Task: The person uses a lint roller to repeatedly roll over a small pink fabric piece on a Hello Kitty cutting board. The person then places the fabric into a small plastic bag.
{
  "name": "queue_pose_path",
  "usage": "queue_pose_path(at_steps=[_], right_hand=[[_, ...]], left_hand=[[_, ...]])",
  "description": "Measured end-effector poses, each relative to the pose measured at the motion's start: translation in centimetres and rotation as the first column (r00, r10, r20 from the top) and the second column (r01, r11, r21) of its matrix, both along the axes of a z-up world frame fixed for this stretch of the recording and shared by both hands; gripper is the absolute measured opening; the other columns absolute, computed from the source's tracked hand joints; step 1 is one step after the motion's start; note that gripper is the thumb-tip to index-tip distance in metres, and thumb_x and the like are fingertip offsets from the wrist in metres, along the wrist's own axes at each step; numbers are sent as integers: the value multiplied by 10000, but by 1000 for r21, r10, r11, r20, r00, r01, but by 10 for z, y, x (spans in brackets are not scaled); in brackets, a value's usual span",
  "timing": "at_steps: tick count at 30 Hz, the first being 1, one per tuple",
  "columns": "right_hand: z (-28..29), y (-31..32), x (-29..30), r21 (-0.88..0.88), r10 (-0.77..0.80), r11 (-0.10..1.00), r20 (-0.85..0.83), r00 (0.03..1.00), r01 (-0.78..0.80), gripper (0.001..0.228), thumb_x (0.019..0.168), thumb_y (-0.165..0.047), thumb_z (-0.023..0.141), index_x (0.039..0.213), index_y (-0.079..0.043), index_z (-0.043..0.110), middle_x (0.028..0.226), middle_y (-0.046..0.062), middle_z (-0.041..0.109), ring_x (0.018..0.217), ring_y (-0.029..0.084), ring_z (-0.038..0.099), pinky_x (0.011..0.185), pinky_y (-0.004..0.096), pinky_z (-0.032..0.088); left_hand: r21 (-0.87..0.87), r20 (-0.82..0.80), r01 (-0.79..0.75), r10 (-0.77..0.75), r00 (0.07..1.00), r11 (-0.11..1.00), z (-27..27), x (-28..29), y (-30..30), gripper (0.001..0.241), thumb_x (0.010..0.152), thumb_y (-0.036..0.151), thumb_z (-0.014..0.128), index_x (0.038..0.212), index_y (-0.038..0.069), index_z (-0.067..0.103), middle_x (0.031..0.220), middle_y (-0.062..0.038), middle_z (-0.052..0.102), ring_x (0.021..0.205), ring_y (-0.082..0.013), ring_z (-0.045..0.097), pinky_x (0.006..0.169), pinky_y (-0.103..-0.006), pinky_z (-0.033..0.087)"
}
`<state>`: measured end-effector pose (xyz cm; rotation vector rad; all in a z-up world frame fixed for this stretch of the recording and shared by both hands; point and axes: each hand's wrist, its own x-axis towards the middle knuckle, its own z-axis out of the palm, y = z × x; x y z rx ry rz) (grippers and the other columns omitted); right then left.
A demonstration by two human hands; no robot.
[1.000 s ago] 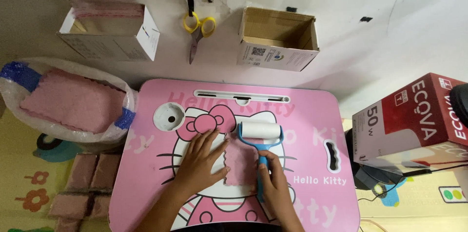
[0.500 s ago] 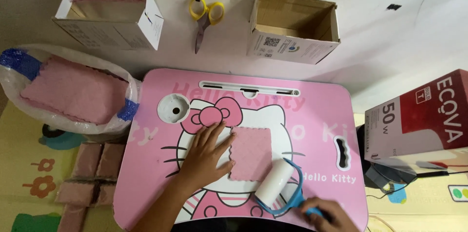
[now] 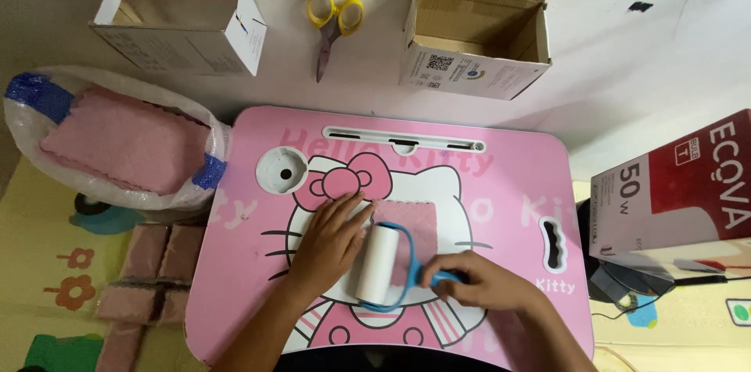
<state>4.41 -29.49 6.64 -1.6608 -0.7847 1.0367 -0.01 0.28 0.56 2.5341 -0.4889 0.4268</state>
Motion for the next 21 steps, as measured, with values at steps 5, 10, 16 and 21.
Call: queue_pose_path(at_steps=[5,10,16,21], right_hand=[[-19,-64,-17,57,-98,994,14,995,97,394,779,8,477,1068,-80,729,864,86,706,733,176,616,650,324,511],[-15,-84,-26,-105,-185,978,-47,982,179,339,837,-55,527,1049,-93,788,800,76,705,678,172,569,605,310,467],[-8,-24,-12,0,-78,997,-6,997,78,378,836,-31,464,1108,-98,718,830,100,679,662,153,539,469,270,443],[-2,6,-10,-20,-76,997,11,997,76,294,928,-104,505,1120,-121,727,898,36,678,583,109,455,572,257,430]], left_hand=[[141,16,2,-4,1000,990,-2,-1,-3,545,941,374,674,1462,255,565,1559,-111,469,1447,-332,403,1162,-544,326],[182,36,-11,5,999,983,0,-3,-4,561,923,393,705,1452,254,579,1551,-124,472,1445,-339,411,1149,-549,352],[186,19,0,-4,1000,982,-6,-2,-1,608,960,376,655,1529,238,492,1589,-113,435,1478,-320,369,1185,-533,307],[93,-34,-10,13,999,996,-8,0,0,510,1026,131,503,1532,183,475,1555,-98,500,1465,-304,407,1188,-513,315]])
